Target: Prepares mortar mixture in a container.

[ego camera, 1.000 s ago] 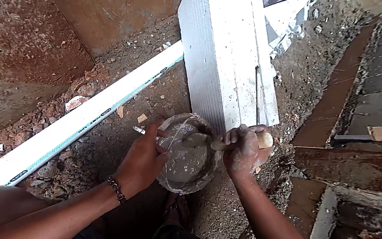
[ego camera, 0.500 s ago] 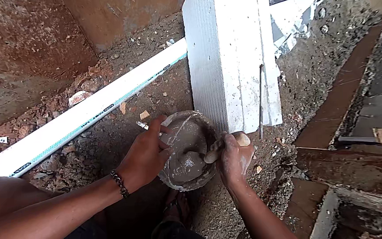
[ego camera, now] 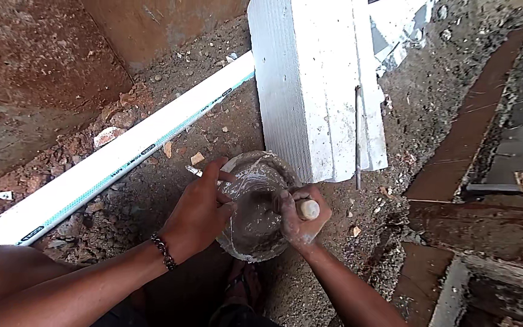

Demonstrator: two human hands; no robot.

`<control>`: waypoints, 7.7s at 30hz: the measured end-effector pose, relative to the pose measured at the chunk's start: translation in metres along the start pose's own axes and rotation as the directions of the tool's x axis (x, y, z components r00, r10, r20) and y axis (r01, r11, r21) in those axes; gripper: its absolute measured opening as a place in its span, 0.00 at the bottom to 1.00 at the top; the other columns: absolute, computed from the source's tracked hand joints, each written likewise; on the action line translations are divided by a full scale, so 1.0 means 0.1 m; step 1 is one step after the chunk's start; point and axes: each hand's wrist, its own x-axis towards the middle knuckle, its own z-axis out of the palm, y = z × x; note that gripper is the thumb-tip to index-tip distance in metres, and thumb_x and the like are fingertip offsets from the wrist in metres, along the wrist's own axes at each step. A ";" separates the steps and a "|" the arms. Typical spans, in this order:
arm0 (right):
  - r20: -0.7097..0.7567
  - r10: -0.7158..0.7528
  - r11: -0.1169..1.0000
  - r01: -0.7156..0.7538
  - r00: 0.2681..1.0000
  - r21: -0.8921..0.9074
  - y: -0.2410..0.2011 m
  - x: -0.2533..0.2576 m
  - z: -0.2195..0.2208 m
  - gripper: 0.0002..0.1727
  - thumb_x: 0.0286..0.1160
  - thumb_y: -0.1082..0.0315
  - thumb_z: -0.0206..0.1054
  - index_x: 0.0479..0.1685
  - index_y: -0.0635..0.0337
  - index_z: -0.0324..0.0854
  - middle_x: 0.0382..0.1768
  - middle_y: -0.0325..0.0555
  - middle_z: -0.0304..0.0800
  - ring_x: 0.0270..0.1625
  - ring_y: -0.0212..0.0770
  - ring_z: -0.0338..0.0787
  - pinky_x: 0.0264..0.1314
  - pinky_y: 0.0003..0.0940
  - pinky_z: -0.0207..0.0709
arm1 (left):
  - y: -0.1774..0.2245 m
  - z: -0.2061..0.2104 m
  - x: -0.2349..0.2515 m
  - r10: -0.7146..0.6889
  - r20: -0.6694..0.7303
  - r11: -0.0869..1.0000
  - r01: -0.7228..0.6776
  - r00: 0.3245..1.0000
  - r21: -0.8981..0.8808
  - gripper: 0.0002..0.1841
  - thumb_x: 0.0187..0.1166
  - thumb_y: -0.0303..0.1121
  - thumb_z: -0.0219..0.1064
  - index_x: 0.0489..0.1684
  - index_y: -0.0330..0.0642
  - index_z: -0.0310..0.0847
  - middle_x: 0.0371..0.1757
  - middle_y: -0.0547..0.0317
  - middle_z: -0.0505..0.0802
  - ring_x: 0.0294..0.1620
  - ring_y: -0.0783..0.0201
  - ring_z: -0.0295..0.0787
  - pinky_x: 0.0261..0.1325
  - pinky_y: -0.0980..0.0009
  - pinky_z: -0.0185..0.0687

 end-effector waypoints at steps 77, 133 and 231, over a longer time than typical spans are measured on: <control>0.243 0.207 0.977 -0.187 0.947 -0.105 0.05 0.16 0.03 0.06 0.66 0.67 0.70 0.26 0.58 0.81 0.21 0.35 0.85 0.23 0.24 0.85 0.26 0.24 0.82 | -0.07 0.00 0.00 0.025 -0.034 0.999 -0.026 0.999 -0.045 0.44 0.72 0.25 0.77 0.88 0.50 0.54 0.72 0.63 0.86 0.37 0.72 0.94 0.42 0.75 0.93; -0.115 -0.029 0.939 0.066 0.993 0.337 -0.25 0.56 0.03 0.09 0.72 0.69 0.68 0.27 0.57 0.74 0.16 0.40 0.79 0.17 0.35 0.82 0.21 0.33 0.80 | -0.10 -0.01 0.00 0.122 -0.011 0.988 -0.123 0.992 -0.096 0.48 0.68 0.19 0.77 0.89 0.37 0.48 0.72 0.44 0.84 0.40 0.59 0.96 0.45 0.61 0.94; 0.114 0.207 0.940 -0.230 0.972 0.252 0.12 0.23 0.14 0.08 0.66 0.69 0.69 0.24 0.57 0.76 0.19 0.35 0.81 0.21 0.29 0.82 0.25 0.28 0.78 | -0.04 0.00 -0.03 0.125 -0.010 0.988 -0.126 0.992 -0.089 0.49 0.69 0.20 0.77 0.90 0.34 0.45 0.72 0.42 0.83 0.40 0.58 0.95 0.46 0.60 0.93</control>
